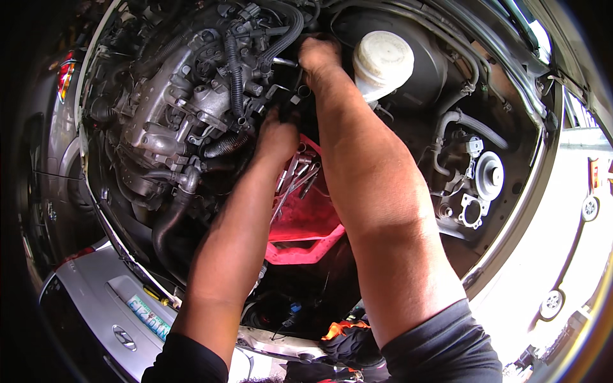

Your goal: Repairing or inspecting components within the engine bay of a white vehicle.

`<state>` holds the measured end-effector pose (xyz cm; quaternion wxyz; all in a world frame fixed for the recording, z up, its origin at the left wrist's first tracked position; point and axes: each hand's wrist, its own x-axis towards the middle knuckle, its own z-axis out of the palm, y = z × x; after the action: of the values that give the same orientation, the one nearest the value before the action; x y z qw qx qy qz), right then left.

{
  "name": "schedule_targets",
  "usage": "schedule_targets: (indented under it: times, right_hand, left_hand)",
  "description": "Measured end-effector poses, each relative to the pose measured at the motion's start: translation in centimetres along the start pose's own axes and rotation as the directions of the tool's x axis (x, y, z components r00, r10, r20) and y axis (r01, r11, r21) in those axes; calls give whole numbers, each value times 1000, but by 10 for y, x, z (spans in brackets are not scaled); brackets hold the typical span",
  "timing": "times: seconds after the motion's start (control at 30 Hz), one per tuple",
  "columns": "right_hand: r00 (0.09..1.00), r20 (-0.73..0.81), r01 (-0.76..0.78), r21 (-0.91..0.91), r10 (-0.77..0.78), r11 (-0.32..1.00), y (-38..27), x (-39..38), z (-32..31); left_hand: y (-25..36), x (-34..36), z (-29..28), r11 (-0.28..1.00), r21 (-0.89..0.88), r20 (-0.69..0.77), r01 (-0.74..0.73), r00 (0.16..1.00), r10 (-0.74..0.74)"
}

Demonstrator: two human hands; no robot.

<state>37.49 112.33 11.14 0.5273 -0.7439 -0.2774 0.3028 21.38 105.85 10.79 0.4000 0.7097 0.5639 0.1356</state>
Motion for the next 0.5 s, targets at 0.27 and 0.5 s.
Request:
schedule_targets:
  times: [0.27,0.5]
  right_hand:
    - [962,-97,-193,423,256,885,-20,-15,-26]
    - [982,-51,-143,433,183,890,7,14,-28]
  left_hand:
    - [5,3,14,993,-66,19,-101,995,102]
    - [2,-9,32,955,7,-115,-296,949,295]
